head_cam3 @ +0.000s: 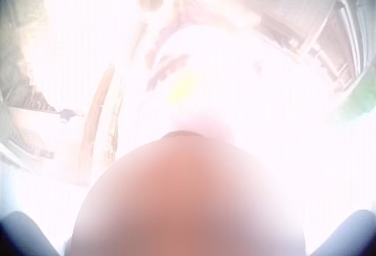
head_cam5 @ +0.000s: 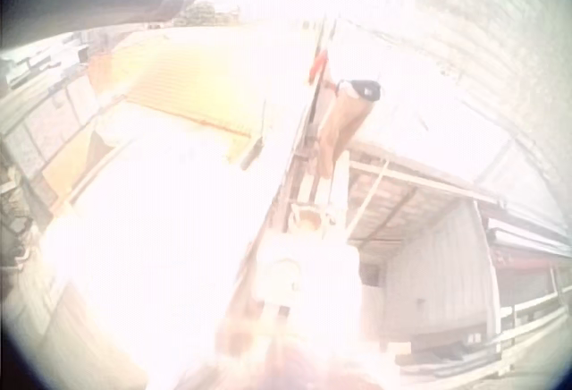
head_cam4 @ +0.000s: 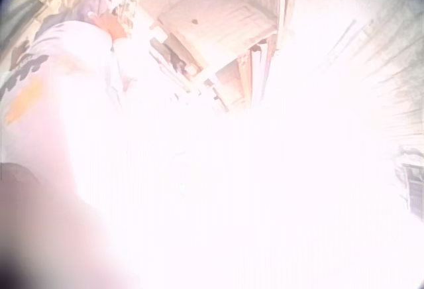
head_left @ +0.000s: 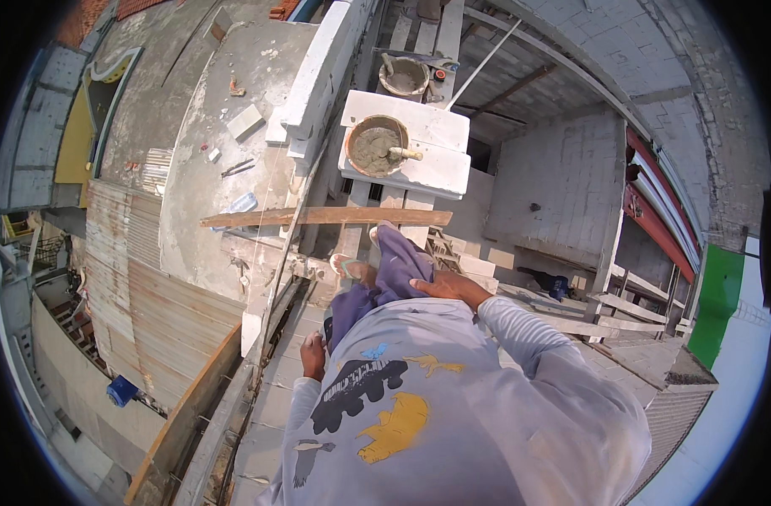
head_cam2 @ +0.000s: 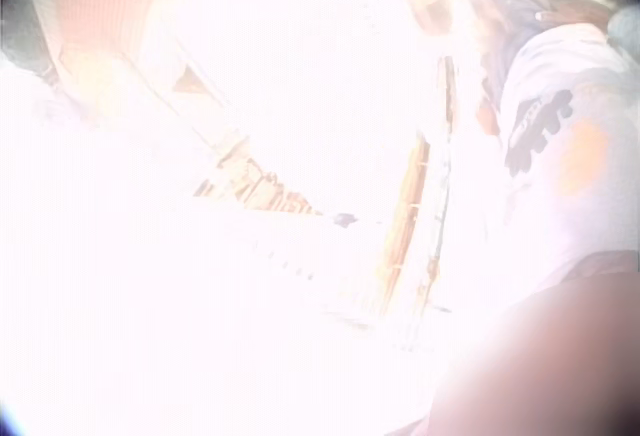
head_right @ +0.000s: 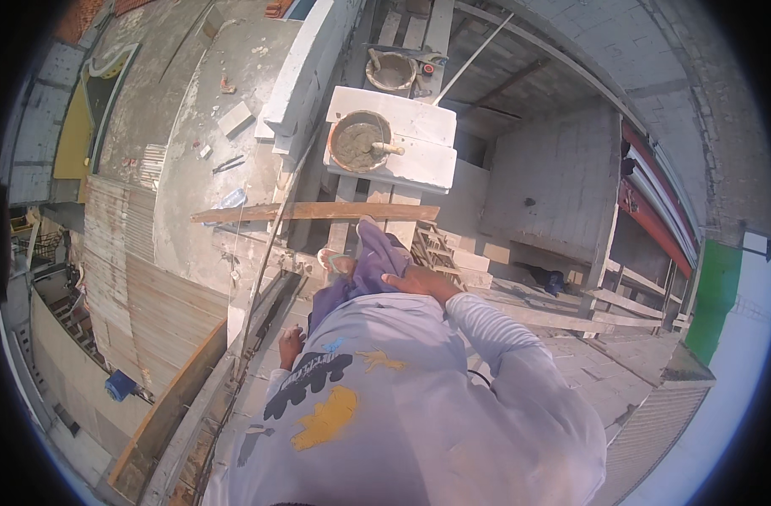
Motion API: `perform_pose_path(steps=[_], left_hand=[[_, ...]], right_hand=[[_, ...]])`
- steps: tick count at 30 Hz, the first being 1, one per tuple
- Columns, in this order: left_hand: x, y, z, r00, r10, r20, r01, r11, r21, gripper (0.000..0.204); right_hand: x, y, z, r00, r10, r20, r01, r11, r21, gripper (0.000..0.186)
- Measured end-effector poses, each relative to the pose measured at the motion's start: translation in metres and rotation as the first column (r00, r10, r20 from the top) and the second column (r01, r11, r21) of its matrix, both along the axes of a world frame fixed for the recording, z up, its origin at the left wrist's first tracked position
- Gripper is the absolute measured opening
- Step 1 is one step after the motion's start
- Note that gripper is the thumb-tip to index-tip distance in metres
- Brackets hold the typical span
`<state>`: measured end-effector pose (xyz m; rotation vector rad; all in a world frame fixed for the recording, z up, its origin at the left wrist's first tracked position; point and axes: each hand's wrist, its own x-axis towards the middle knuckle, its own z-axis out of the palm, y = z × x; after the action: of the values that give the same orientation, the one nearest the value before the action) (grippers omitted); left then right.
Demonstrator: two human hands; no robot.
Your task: The person lays white bricks on a wall using a trowel to apply mortar and a hammer to adjust placement. The person also uses a wooden plank and string line to align the bricks.
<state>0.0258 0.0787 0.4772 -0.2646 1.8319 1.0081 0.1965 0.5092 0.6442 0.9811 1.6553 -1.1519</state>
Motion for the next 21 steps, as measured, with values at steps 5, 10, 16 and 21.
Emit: perform_pose_path(steps=[5, 10, 16, 21], left_hand=[[-0.056, 0.036, 0.028, 0.998, -0.043, -0.056, 0.041, 0.999, -0.028, 0.036], [-0.093, 0.071, 0.034, 0.968, -0.248, -0.038, 0.245, 0.967, -0.072, 0.037], [-0.094, 0.169, 0.079, 0.806, -0.586, -0.085, 0.581, 0.81, -0.077, 0.04], [-0.097, 0.218, 0.086, 0.564, -0.819, -0.107, 0.824, 0.566, 0.016, 0.038]], right_hand=[[0.026, -0.013, -0.044, 0.974, 0.077, -0.211, -0.028, 0.974, 0.226, 0.075], [0.042, -0.005, -0.045, 0.935, -0.052, -0.351, 0.123, 0.976, 0.181, 0.073], [0.081, -0.014, -0.088, 0.83, -0.337, -0.445, 0.447, 0.879, 0.168, 0.07], [0.11, -0.007, -0.088, 0.701, -0.531, -0.476, 0.613, 0.79, 0.023, 0.07]])
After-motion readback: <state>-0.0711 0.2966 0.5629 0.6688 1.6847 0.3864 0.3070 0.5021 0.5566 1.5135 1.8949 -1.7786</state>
